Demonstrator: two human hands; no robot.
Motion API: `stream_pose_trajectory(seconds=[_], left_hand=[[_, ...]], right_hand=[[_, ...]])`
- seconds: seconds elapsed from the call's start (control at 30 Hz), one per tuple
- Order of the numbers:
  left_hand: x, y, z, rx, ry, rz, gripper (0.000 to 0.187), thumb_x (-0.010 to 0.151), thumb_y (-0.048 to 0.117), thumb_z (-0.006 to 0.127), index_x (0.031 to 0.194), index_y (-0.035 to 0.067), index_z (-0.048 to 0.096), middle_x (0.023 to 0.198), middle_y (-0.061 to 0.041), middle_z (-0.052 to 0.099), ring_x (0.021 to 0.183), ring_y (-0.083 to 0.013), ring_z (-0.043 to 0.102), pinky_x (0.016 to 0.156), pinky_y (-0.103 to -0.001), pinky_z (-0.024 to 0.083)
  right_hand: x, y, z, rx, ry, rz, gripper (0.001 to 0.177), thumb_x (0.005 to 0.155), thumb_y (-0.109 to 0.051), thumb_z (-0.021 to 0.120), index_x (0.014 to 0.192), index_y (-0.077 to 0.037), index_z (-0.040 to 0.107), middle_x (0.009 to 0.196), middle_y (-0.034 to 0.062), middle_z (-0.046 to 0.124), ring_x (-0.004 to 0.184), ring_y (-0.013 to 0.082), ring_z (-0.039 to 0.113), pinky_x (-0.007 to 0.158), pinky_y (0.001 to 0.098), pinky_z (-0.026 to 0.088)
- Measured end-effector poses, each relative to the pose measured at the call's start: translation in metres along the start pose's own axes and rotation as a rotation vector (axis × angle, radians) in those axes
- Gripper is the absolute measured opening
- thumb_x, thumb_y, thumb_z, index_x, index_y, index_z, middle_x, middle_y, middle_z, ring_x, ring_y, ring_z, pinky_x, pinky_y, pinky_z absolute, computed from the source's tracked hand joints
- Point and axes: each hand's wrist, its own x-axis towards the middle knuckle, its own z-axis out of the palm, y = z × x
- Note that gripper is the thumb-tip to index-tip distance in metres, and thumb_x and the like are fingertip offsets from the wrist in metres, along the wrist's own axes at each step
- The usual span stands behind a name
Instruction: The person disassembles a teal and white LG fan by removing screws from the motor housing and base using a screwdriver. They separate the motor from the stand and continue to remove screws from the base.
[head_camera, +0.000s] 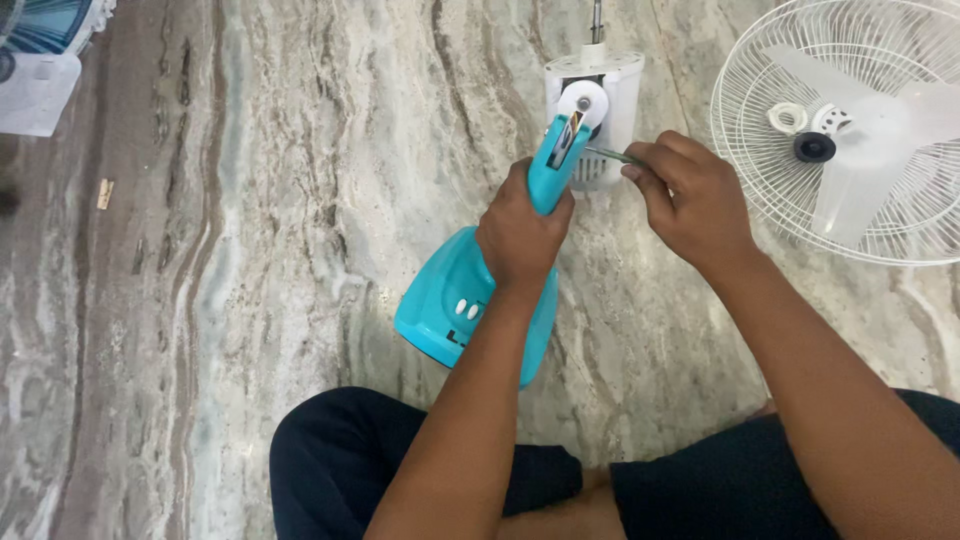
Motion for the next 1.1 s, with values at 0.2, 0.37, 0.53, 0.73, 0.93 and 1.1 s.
stream_pose_trajectory(seconds=[0.2,0.37,0.53,0.73,0.93,1.1], left_hand=[[-0.005,-0.008,0.003,-0.031,0.088,0.075,0.051,0.079,0.036,0.08,0.122,0.013,0.066,0.102,-0.015,0.075,0.086,-0.0376,0.073,0.07,-0.05,0.057],[-0.007,-0.014,0.0,-0.041,0.101,0.047,0.049,0.079,0.037,0.08,0.12,0.014,0.067,0.099,-0.014,0.076,0.085,-0.0377,0.073,0.07,-0.05,0.057],[-0.008,-0.017,-0.002,-0.091,0.119,0.055,0.048,0.08,0.036,0.08,0.12,0.013,0.067,0.101,-0.014,0.076,0.085,-0.0369,0.073,0.07,-0.049,0.057],[-0.012,-0.017,-0.002,-0.058,0.155,0.066,0.05,0.079,0.035,0.08,0.12,0.01,0.066,0.102,-0.015,0.075,0.084,-0.037,0.073,0.068,-0.048,0.057],[-0.015,-0.021,-0.004,-0.1,0.185,0.041,0.048,0.081,0.033,0.08,0.12,0.01,0.067,0.103,-0.015,0.076,0.085,-0.0358,0.074,0.07,-0.047,0.058],[-0.021,-0.019,-0.005,-0.104,0.204,0.021,0.053,0.079,0.031,0.08,0.124,0.007,0.065,0.105,-0.016,0.075,0.087,-0.0356,0.074,0.071,-0.047,0.058]], right_hand=[[0.004,-0.002,0.007,1.338,-0.37,0.9,0.032,0.108,-0.03,0.063,0.096,0.0,0.062,0.062,-0.0067,0.035,0.048,0.0051,0.027,0.039,0.0235,0.022],[0.016,-0.014,-0.005,1.369,-0.478,1.023,0.016,0.096,-0.02,0.067,0.107,-0.008,0.066,0.064,-0.0076,0.038,0.048,0.0029,0.029,0.038,0.0212,0.021],[0.013,-0.034,-0.01,0.442,-0.106,0.267,0.014,0.099,-0.017,0.066,0.109,-0.007,0.066,0.07,-0.0062,0.046,0.055,0.0041,0.037,0.045,0.0235,0.029],[0.015,-0.036,-0.011,0.189,-0.079,0.179,0.018,0.102,-0.021,0.062,0.103,-0.004,0.067,0.063,-0.0059,0.042,0.049,0.0053,0.033,0.042,0.0251,0.027],[0.031,-0.029,-0.013,1.28,-0.499,1.021,0.03,0.105,-0.027,0.055,0.094,-0.001,0.066,0.056,-0.009,0.031,0.043,0.0038,0.022,0.036,0.0235,0.018],[0.033,-0.042,-0.02,1.189,-0.578,0.95,0.032,0.104,-0.03,0.055,0.098,0.0,0.065,0.056,-0.0098,0.03,0.044,0.0038,0.022,0.038,0.0244,0.018]])
